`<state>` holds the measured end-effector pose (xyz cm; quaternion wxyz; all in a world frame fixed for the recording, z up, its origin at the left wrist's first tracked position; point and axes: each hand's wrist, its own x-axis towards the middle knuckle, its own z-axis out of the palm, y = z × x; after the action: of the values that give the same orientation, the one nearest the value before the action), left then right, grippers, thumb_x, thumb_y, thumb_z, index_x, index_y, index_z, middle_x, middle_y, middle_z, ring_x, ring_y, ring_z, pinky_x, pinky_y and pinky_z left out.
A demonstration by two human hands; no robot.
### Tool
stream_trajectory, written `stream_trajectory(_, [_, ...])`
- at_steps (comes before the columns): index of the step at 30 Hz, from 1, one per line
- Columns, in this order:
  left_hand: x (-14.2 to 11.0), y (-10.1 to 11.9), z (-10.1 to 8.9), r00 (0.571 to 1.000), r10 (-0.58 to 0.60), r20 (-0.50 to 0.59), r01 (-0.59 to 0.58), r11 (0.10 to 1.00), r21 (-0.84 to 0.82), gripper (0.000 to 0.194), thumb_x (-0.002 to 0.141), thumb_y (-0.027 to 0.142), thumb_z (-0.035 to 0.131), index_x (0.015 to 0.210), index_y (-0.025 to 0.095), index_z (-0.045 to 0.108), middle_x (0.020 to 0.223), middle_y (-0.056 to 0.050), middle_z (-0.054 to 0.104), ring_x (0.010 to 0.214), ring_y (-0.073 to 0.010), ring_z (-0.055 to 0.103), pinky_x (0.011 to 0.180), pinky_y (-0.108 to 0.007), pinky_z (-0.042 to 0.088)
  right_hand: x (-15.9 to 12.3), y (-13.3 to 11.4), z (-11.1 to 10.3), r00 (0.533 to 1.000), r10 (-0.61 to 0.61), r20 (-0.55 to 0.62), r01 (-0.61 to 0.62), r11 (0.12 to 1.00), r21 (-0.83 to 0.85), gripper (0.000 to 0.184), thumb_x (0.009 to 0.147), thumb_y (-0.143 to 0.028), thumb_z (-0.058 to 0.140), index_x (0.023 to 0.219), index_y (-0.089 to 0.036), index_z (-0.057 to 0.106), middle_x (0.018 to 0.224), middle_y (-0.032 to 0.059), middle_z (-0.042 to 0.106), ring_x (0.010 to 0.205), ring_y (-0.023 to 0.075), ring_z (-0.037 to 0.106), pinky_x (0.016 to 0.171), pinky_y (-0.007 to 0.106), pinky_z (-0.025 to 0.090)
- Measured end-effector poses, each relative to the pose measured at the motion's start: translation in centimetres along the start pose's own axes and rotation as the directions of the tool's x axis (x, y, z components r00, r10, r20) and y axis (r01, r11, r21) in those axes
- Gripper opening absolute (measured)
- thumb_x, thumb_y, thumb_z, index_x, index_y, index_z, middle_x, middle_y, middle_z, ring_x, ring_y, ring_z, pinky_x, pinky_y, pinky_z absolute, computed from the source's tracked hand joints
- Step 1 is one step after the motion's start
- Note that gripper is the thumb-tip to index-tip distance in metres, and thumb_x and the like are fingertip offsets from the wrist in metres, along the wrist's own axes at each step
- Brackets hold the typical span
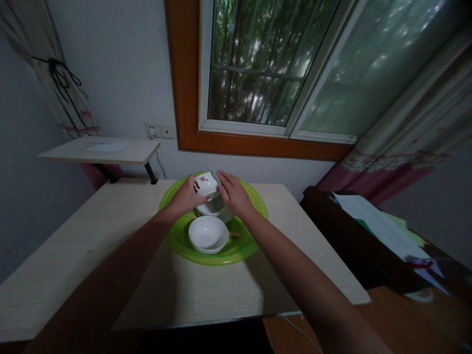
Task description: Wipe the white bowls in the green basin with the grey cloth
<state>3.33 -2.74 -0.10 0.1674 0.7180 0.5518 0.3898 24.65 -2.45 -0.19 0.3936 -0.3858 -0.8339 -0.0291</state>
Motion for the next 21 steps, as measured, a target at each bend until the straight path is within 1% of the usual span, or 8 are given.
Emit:
stream_trajectory(3, [0.0,-0.2,0.1,1.000,-0.003,-0.016,0.004,1.000,0.009,0.056,0.069,0.041,0.082,0.106,0.023,0.045,0.106,-0.009,0.068,0.094,-0.0248,0.068,0.072,-0.033,0.051,-0.1,0.5,0.3,0.998,0.069,0.000,-0.069,0.997,0.038,0.051,0.107,-0.037,0.038,0.154,-0.018,0.047,0.151,0.0143,0.055,0.140,0.0274,0.050,0.121,0.051,0.039])
stream_trajectory(5, [0.1,-0.3,0.2,1.000,0.003,-0.024,-0.003,1.000,-0.005,0.056,0.069,0.041,0.082,0.106,0.023,0.045,0.104,-0.008,0.068,0.091,-0.0244,0.068,0.071,-0.033,0.050,-0.2,0.4,0.2,0.998,0.064,0.003,-0.064,0.997,0.046,0.052,0.108,-0.038,0.038,0.155,-0.018,0.046,0.154,0.0141,0.053,0.142,0.0269,0.049,0.122,0.050,0.038])
stream_trajectory(7, [0.1,-0.2,0.2,1.000,0.004,-0.024,-0.005,1.000,-0.018,0.055,0.069,0.040,0.081,0.106,0.023,0.044,0.102,-0.008,0.069,0.089,-0.0239,0.068,0.069,-0.032,0.050,-0.2,0.0,0.0,1.000,0.014,0.013,-0.014,0.999,0.044,0.052,0.108,-0.038,0.038,0.156,-0.020,0.044,0.157,0.0127,0.049,0.144,0.0264,0.047,0.123,0.051,0.037])
stream_trajectory(10, [0.1,-0.1,0.0,1.000,0.006,-0.008,-0.007,1.000,-0.014,0.053,0.070,0.038,0.081,0.105,0.023,0.044,0.101,-0.007,0.069,0.088,-0.0232,0.068,0.070,-0.031,0.049,-0.2,-0.8,-0.5,0.993,-0.111,0.045,0.109,0.993,0.035,0.053,0.106,-0.036,0.043,0.158,-0.024,0.041,0.162,0.0097,0.043,0.148,0.0263,0.041,0.124,0.052,0.035])
stream_trajectory(12, [0.1,0.1,-0.1,1.000,0.015,0.002,-0.015,1.000,-0.009,0.052,0.070,0.037,0.081,0.104,0.023,0.044,0.102,-0.007,0.069,0.090,-0.0234,0.069,0.072,-0.032,0.050,-0.2,-1.2,-0.7,0.979,-0.189,0.080,0.188,0.982,0.020,0.053,0.105,-0.034,0.046,0.157,-0.027,0.042,0.162,0.0069,0.043,0.150,0.0264,0.038,0.124,0.054,0.034])
stream_trajectory(14, [0.0,0.1,-0.1,1.000,0.019,-0.003,-0.019,1.000,-0.010,0.052,0.069,0.038,0.081,0.103,0.023,0.044,0.102,-0.007,0.070,0.091,-0.0238,0.069,0.073,-0.032,0.050,-0.1,-1.5,-0.8,0.969,-0.227,0.101,0.229,0.973,-0.010,0.051,0.104,-0.032,0.048,0.155,-0.029,0.045,0.160,0.0049,0.046,0.149,0.0266,0.039,0.123,0.054,0.035])
stream_trajectory(16, [0.1,0.1,-0.1,1.000,0.012,-0.019,-0.012,1.000,-0.016,0.052,0.070,0.039,0.081,0.103,0.024,0.044,0.102,-0.007,0.069,0.091,-0.0235,0.069,0.073,-0.032,0.050,-0.1,-1.5,-0.9,0.976,-0.206,0.076,0.210,0.976,-0.055,0.048,0.104,-0.030,0.048,0.152,-0.029,0.050,0.157,0.0052,0.050,0.143,0.0274,0.043,0.120,0.053,0.038])
stream_trajectory(21, [0.1,-0.2,0.1,0.999,-0.024,-0.038,0.022,0.999,-0.045,0.057,0.068,0.041,0.083,0.105,0.024,0.043,0.100,-0.007,0.069,0.088,-0.0230,0.068,0.070,-0.031,0.049,-0.1,-0.8,-1.1,0.996,-0.052,-0.074,0.039,0.987,-0.158,0.041,0.103,-0.029,0.050,0.142,-0.023,0.061,0.144,0.0125,0.057,0.129,0.0305,0.048,0.111,0.053,0.044])
